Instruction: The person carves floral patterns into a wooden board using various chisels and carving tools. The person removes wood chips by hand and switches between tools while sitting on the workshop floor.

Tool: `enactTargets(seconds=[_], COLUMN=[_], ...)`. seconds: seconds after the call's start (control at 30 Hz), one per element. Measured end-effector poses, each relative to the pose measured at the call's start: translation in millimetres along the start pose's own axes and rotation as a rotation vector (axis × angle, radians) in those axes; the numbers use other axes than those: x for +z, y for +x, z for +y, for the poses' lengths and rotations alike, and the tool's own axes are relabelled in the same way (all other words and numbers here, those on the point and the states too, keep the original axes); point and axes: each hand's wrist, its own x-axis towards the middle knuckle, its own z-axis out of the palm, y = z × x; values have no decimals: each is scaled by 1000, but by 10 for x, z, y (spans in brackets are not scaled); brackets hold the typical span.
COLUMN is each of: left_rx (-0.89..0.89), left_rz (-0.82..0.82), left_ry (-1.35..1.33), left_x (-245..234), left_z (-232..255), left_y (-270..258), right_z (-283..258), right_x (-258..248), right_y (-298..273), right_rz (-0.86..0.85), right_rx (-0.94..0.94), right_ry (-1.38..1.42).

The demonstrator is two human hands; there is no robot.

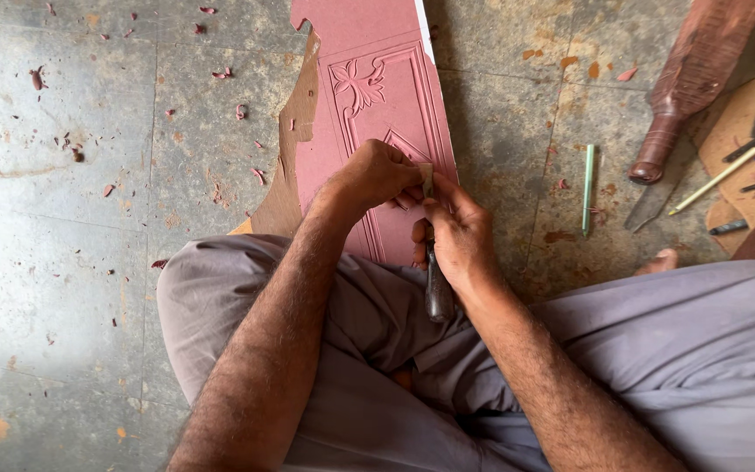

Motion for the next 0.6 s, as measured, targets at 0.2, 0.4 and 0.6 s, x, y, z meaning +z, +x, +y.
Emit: enactTargets(seconds=[0.2,0.4,0.6], left_rx=[8,-7,-9], left_rz=[12,12,26], left_ry=[-37,-53,-71], left_x=[3,8,9], left_z=[-46,-60,-31], left_y=[53,78,37], right_z=[-60,-10,-20], right_x=[35,-13,-61], right_y=[-1,45,97], right_rz=[22,10,-8], right_rx=[-2,25,77], right_ry=[43,89,106])
